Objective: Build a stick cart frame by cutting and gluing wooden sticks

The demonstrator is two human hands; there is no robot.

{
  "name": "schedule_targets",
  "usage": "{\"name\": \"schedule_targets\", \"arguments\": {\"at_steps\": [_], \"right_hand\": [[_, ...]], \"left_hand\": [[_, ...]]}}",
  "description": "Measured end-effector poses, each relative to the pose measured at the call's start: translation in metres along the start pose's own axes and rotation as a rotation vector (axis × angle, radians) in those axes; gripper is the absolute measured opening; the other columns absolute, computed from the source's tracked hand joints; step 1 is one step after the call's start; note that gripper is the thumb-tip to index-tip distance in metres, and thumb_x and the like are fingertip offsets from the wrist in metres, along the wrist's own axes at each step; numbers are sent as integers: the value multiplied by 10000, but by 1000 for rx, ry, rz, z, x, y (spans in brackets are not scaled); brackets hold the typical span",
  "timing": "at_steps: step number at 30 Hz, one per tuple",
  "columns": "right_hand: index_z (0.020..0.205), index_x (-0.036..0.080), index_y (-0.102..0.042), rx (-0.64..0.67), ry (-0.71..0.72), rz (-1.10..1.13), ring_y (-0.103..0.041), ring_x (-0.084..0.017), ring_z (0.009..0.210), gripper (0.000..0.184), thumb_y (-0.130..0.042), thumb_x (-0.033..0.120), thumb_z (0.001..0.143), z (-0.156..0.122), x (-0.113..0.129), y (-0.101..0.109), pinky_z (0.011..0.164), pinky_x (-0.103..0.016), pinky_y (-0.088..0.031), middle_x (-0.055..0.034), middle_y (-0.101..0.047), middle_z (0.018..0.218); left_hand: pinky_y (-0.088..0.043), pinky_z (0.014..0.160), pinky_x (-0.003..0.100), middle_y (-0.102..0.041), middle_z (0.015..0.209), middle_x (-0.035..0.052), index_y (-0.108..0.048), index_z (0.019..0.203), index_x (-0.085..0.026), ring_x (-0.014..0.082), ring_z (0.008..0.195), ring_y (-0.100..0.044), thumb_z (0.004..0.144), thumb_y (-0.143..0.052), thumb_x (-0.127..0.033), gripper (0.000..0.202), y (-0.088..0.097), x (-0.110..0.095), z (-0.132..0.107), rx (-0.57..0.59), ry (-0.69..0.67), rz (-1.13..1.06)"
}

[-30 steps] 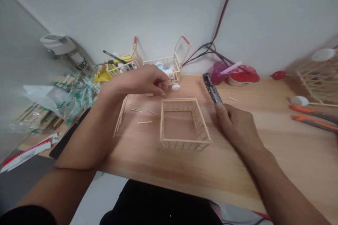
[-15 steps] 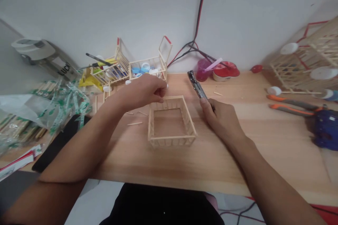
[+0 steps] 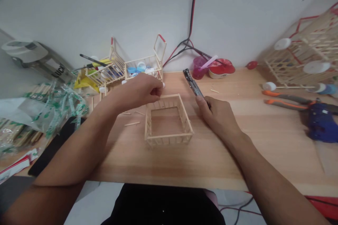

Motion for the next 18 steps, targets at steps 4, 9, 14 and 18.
{"name": "schedule_targets", "arguments": {"at_steps": [4, 9, 14, 18], "right_hand": [[609, 234, -422, 0, 6, -6, -495, -196, 575, 667, -172, 784, 892, -1, 1, 0, 578, -313, -299, -25, -525, 548], [622, 235, -442, 5, 5, -19, -499, -205, 584, 678, -164, 795, 884, 0, 0, -2, 579, -316, -295, -30, -531, 554], [622, 236, -448, 15, 0, -31, -507, -211, 593, 698, -139, 809, 873, 0, -1, -2, 586, -317, -303, -37, -545, 563], [600, 238, -423, 10, 17, -38, -504, -206, 581, 691, -144, 808, 873, -1, 1, 0, 581, -315, -308, -33, -531, 550]], "left_hand": [[-275, 606, 289, -506, 610, -15, -539, 611, -151, 109, 607, -418, 697, -539, -27, 151, 1, 2, 1, -17, -27, -16], [-311, 651, 292, -528, 618, -6, -584, 638, -151, 122, 622, -437, 694, -543, -34, 136, -1, 3, 3, -18, 1, -20], [-337, 672, 296, -548, 616, 0, -615, 646, -145, 128, 625, -458, 697, -538, -18, 157, -2, 2, 4, -18, 17, -20], [-361, 693, 291, -569, 621, 1, -637, 652, -141, 127, 636, -483, 692, -568, -34, 133, -2, 3, 5, -30, -39, -28]]}}
Point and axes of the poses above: each hand's wrist, its own z-axis towards the middle knuckle, its own y-axis out of the back of the hand, x = y × z, the point moved 10 cm from there along z, towards the middle knuckle
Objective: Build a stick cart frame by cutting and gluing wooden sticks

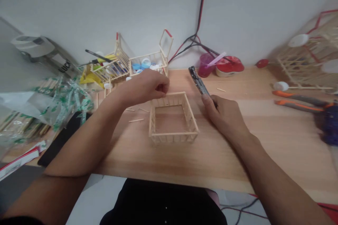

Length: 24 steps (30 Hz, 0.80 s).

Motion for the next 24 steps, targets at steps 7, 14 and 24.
{"name": "schedule_targets", "arguments": {"at_steps": [7, 14, 24], "right_hand": [[582, 240, -437, -5, 13, -37, -512, -216, 574, 712, -127, 816, 863, 1, 0, -1, 583, -321, -322, -41, -537, 540], [579, 242, -439, 4, 6, -47, -521, -222, 580, 690, -143, 788, 880, -1, 0, -1, 599, -333, -341, -39, -541, 542], [583, 244, -441, -4, 22, -44, -526, -227, 580, 673, -158, 766, 900, -1, 1, -1, 599, -342, -338, -44, -547, 543]], "left_hand": [[-344, 678, 265, -562, 611, -20, -657, 660, -129, 103, 624, -490, 751, -563, -60, 148, 24, 15, -1, -102, 30, -36], [-340, 676, 260, -577, 605, -20, -693, 684, -126, 102, 621, -499, 725, -563, -52, 155, 36, 22, -7, -121, 94, -25], [-428, 757, 293, -696, 775, 10, -710, 745, -147, 151, 774, -624, 722, -573, -48, 171, 23, 13, -3, -111, -11, -65]]}}
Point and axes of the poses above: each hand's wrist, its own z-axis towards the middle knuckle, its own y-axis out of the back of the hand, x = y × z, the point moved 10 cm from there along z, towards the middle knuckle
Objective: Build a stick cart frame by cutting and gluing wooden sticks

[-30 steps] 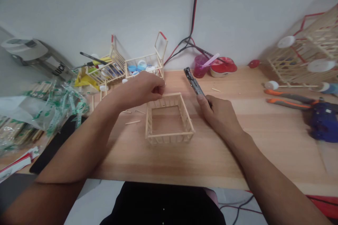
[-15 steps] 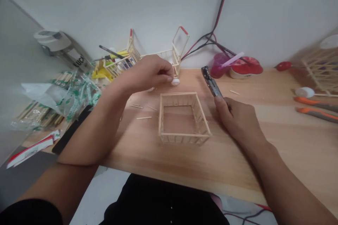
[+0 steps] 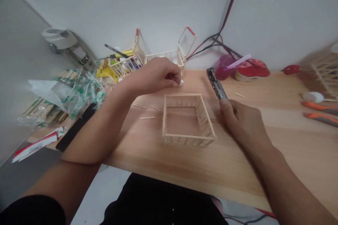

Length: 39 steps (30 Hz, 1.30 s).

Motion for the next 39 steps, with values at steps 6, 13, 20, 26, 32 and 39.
{"name": "schedule_targets", "arguments": {"at_steps": [6, 13, 20, 26, 32, 39], "right_hand": [[585, 242, -425, -11, 11, 11, -511, -215, 567, 684, -143, 791, 882, 1, 2, 2, 577, -326, -322, -44, -537, 546], [605, 244, -415, 1, 4, 22, -493, -210, 571, 652, -156, 767, 898, 0, 3, 1, 578, -322, -314, -37, -530, 559], [606, 242, -414, -7, 9, 42, -494, -206, 575, 642, -181, 760, 905, 1, 1, 1, 580, -322, -314, -35, -526, 557], [603, 242, -423, -8, 2, 37, -492, -206, 572, 660, -170, 780, 890, 1, 1, 2, 576, -322, -312, -39, -532, 560], [600, 243, -414, 3, -15, 25, -488, -208, 574, 668, -155, 789, 884, 1, 0, 0, 578, -320, -309, -36, -523, 551], [599, 241, -404, -8, -2, 38, -482, -202, 575, 654, -166, 773, 896, 0, 2, 1, 579, -317, -308, -34, -518, 555]], "left_hand": [[-409, 736, 293, -648, 708, 11, -684, 705, -134, 142, 714, -580, 707, -617, -40, 115, -15, -10, 1, 70, 2, -8], [-380, 709, 303, -606, 679, 11, -653, 695, -137, 148, 711, -542, 706, -616, -47, 97, -23, -10, -1, 50, 41, 23], [-365, 710, 316, -570, 651, 0, -586, 653, -161, 136, 667, -494, 695, -512, -28, 158, -25, -11, -2, 4, 6, 19], [-358, 704, 318, -554, 642, 1, -564, 647, -164, 135, 658, -481, 685, -492, -18, 167, -25, -12, -2, 0, -7, 15], [-356, 695, 314, -563, 669, 5, -569, 654, -163, 136, 667, -479, 681, -489, -13, 171, -25, -12, -2, 3, 3, 40], [-365, 686, 312, -594, 702, 24, -619, 679, -160, 147, 693, -504, 684, -492, -40, 175, -25, -13, -2, -12, -13, 66]]}}
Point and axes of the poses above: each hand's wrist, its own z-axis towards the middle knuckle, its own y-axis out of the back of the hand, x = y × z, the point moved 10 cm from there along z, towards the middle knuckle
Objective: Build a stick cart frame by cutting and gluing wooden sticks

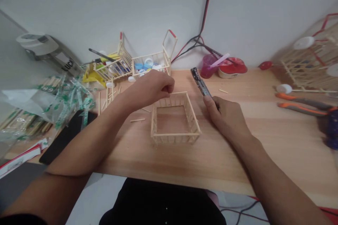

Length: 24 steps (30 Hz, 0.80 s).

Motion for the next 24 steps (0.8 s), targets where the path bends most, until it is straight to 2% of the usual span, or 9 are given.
{"name": "schedule_targets", "arguments": {"at_steps": [5, 15, 24], "right_hand": [[605, 239, -424, 2, 2, 11, -487, -199, 569, 656, -175, 768, 901, 0, 0, 0, 574, -318, -306, -35, -524, 550], [613, 235, -422, 12, -7, 9, -490, -196, 584, 651, -183, 763, 910, 1, -3, -2, 583, -318, -304, -28, -521, 560], [609, 235, -419, 12, -18, 16, -492, -198, 580, 662, -179, 780, 897, 0, -4, -1, 581, -313, -300, -27, -520, 552]], "left_hand": [[-393, 729, 331, -612, 715, 31, -648, 698, -168, 156, 695, -521, 689, -491, -50, 197, 1, -1, 0, 7, 18, 6], [-377, 710, 330, -584, 701, 33, -613, 687, -163, 157, 684, -490, 743, -459, -47, 201, 4, -11, -6, 16, -18, 61], [-350, 703, 314, -574, 684, 24, -592, 670, -157, 145, 663, -466, 758, -472, -35, 193, 2, -11, -4, 14, -27, 42]]}}
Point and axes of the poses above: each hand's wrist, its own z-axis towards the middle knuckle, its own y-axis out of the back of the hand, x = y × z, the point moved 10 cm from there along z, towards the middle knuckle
